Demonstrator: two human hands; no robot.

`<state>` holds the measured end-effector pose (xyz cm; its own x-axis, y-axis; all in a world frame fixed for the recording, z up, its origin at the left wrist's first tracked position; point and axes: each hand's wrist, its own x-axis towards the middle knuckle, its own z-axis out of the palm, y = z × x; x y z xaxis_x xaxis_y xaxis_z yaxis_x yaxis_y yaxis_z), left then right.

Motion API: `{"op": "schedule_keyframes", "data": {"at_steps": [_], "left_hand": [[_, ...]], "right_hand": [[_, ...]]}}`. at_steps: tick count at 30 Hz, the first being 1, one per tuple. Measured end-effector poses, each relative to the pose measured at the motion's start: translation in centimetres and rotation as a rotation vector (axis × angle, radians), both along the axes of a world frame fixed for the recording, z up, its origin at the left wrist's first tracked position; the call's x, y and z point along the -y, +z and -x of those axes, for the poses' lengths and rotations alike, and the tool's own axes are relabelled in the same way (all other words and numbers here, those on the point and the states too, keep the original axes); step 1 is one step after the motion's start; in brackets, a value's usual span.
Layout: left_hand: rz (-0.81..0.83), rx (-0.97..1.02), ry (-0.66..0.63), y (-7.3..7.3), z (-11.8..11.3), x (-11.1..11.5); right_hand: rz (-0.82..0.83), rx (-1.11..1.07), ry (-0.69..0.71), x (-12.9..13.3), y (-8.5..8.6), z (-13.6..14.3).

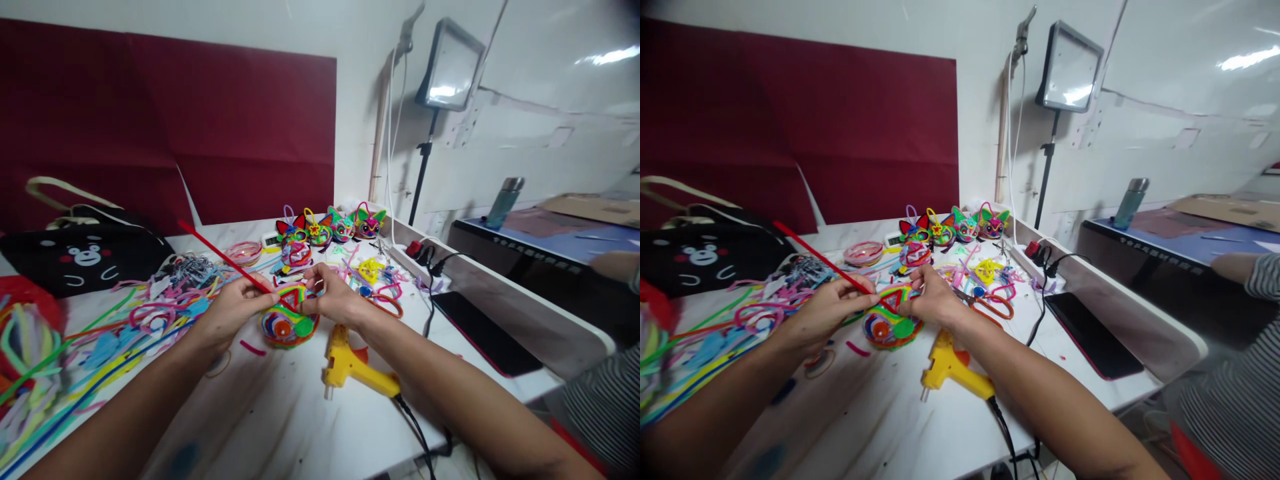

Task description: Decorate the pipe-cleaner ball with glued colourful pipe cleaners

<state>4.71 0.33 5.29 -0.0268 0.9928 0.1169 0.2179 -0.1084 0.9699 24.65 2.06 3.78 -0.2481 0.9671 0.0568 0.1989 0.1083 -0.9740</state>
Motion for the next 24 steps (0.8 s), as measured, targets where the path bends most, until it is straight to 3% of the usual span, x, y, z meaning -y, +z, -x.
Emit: {"op": "schedule_keyframes", "data": {"at_steps": [24], "left_hand": [[0.065,0.002,-0.056,0.03,0.98,-0.23]], "right_hand": [[0.000,0.003,-0.010,0.01,-0.21,0.03]]}}
